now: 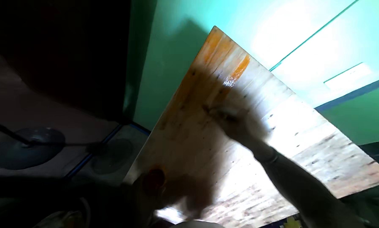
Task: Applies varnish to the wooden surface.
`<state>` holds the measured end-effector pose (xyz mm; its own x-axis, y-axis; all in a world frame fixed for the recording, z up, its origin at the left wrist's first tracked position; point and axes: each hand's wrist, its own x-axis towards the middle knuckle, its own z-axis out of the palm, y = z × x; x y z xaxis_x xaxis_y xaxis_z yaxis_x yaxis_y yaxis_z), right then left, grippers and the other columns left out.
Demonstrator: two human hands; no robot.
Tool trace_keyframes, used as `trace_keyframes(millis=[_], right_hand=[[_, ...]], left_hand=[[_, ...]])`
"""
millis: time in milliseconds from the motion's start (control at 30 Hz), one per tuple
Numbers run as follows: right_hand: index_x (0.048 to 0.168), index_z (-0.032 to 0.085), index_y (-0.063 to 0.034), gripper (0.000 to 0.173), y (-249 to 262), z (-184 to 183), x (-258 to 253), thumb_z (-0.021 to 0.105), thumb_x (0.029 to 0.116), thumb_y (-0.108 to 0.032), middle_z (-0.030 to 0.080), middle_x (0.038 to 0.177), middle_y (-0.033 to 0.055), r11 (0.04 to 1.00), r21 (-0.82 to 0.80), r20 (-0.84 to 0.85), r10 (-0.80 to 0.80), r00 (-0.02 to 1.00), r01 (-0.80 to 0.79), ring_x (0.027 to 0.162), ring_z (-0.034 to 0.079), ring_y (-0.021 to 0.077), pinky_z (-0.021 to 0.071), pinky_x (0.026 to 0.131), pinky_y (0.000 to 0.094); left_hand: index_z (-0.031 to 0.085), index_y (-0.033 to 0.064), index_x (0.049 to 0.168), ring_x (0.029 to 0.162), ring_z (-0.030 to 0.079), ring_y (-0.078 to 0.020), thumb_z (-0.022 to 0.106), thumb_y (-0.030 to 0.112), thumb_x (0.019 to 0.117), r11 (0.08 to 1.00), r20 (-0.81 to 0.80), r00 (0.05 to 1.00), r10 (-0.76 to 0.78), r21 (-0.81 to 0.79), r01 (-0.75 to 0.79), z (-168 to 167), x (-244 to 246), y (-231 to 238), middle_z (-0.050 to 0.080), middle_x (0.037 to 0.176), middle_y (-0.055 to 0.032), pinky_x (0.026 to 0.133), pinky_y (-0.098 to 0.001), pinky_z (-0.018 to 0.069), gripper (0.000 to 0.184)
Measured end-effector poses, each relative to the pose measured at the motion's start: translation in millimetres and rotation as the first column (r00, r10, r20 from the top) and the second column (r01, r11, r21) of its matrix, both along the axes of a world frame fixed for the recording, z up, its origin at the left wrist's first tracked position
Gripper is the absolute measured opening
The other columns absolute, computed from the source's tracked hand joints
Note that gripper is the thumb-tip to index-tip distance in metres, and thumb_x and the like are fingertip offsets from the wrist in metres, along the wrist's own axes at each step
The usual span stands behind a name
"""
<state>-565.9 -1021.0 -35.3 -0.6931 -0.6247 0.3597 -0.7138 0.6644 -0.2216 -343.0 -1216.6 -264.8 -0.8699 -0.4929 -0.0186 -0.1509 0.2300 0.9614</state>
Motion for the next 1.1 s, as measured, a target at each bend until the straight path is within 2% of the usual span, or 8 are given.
trace_keyframes(millis=[133,267,467,533,633,733,900,1100], right_hand=[[0.115,0.067,-0.0035,0.028,-25,122,-52,0.061,0.1033,-0.028,0.072,0.100,0.0076,0.994,-0.084,-0.294,-0.094,0.951,0.072,0.088,0.070,0.0127,0.0597,0.083,0.0368],[0.113,0.066,-0.0019,0.025,-24,155,-62,0.063,0.1020,-0.023,0.073,0.101,0.0058,0.986,-0.158,-0.417,-0.022,0.908,-0.048,0.087,0.071,0.0091,0.0613,0.081,0.0307],[0.137,0.062,-0.0092,0.040,-38,38,2,0.062,0.0974,-0.011,0.059,0.141,0.0185,0.932,0.335,-0.440,0.025,0.897,0.139,0.127,0.058,0.0363,0.0504,0.104,0.0545],[0.125,0.072,-0.0135,0.035,-40,-39,15,0.068,0.0908,-0.009,0.067,0.129,0.0155,0.927,0.376,-0.332,0.142,0.933,-0.007,0.110,0.068,0.0342,0.0588,0.087,0.0516],[0.126,0.071,-0.0087,0.031,-28,-82,36,0.060,0.0971,-0.008,0.071,0.123,0.0142,0.950,0.290,0.011,0.114,0.993,-0.112,0.108,0.070,0.0321,0.0582,0.090,0.0503],[0.114,0.075,-0.0054,0.022,3,-22,25,0.064,0.0996,-0.018,0.075,0.098,0.0083,0.994,0.011,0.140,-0.108,0.984,0.107,0.085,0.071,0.0158,0.0600,0.079,0.0365],[0.111,0.070,-0.0012,0.027,26,119,-40,0.063,0.1021,-0.026,0.074,0.100,0.0110,0.981,-0.171,-0.405,-0.154,0.901,0.091,0.089,0.072,0.0167,0.0597,0.084,0.0403],[0.114,0.073,-0.0039,0.024,22,126,-27,0.058,0.1042,-0.020,0.072,0.115,0.0130,0.998,0.034,-0.572,-0.019,0.820,0.047,0.105,0.069,0.0218,0.0564,0.092,0.0372]], left_hand=[[0.060,0.0021,0.137,0.112,0.069,-0.0267,0.085,0.052,0.0773,0.994,0.013,0.999,-0.050,-0.100,0.051,-18,16,-17,0.069,0.124,-0.0188,0.098,-0.0463,0.0562,0.082],[0.058,0.0081,0.141,0.123,0.062,-0.0310,0.082,0.061,0.0774,0.986,0.023,1.000,0.003,-0.165,0.001,-44,29,-22,0.066,0.130,-0.0176,0.108,-0.0501,0.0472,0.086],[0.056,0.0013,0.141,0.120,0.063,-0.0326,0.090,0.043,0.0747,0.993,0.096,0.994,-0.055,-0.096,0.064,-28,40,-28,0.065,0.129,-0.0234,0.104,-0.0494,0.0513,0.086],[0.054,-0.0004,0.143,0.123,0.062,-0.0343,0.089,0.043,0.0765,0.992,0.110,0.991,-0.078,-0.089,0.088,-26,42,-28,0.063,0.132,-0.0250,0.106,-0.0503,0.0496,0.087],[0.054,-0.0010,0.143,0.125,0.061,-0.0352,0.088,0.043,0.0775,0.989,0.116,0.989,-0.092,-0.101,0.104,-20,45,-30,0.061,0.134,-0.0256,0.107,-0.0507,0.0489,0.086],[0.054,-0.0025,0.142,0.124,0.062,-0.0328,0.089,0.039,0.0780,0.989,0.047,0.995,-0.083,-0.118,0.088,-24,55,-27,0.063,0.133,-0.0246,0.106,-0.0478,0.0507,0.084],[0.057,-0.0026,0.137,0.119,0.065,-0.0302,0.086,0.045,0.0801,0.991,-0.016,0.999,-0.046,-0.126,0.044,-46,64,-22,0.065,0.128,-0.0241,0.104,-0.0455,0.0516,0.080],[0.055,0.0028,0.141,0.121,0.064,-0.0279,0.084,0.053,0.0802,0.989,0.004,0.999,-0.050,-0.141,0.050,-64,74,-18,0.064,0.132,-0.0213,0.105,-0.0436,0.0524,0.084]])
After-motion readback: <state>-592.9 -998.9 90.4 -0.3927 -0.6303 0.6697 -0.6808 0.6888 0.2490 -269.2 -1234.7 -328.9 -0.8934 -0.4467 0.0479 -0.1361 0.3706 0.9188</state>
